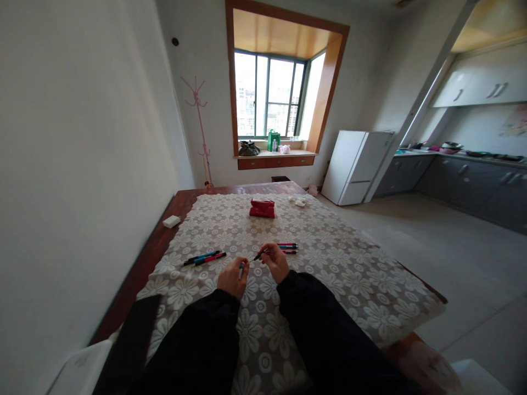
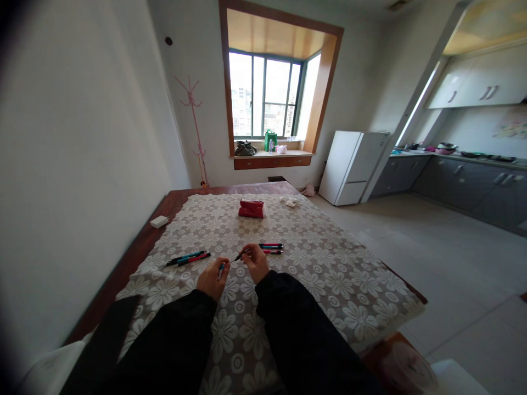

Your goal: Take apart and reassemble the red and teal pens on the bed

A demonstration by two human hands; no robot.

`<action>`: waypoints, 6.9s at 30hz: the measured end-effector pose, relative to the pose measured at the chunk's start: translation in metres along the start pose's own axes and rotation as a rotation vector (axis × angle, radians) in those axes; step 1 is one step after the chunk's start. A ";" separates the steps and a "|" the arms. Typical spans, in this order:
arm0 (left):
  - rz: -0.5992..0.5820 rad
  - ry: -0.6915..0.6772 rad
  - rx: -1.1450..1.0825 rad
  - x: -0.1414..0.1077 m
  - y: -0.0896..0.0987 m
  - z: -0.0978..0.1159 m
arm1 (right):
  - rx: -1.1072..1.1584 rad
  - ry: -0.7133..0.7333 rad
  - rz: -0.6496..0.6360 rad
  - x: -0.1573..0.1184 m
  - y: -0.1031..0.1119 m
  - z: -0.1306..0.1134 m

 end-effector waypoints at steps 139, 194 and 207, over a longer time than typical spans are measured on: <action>-0.082 -0.201 -0.096 -0.005 -0.011 0.003 | -0.698 0.220 -0.402 -0.014 -0.014 -0.016; 0.074 0.311 0.490 0.041 0.042 -0.081 | -1.276 -0.030 -0.270 0.020 0.112 0.019; 0.031 0.245 0.476 0.042 0.034 -0.084 | -1.324 -0.026 -0.202 0.019 0.109 0.017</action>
Point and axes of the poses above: each hand's wrist, its own x-axis towards the middle knuckle, its own y-axis out of the back of the hand, z = x × y, the point moved 5 cm from there along x, towards the middle knuckle, and after that the axes turned 10 degrees about y, right-handed, at the moved point
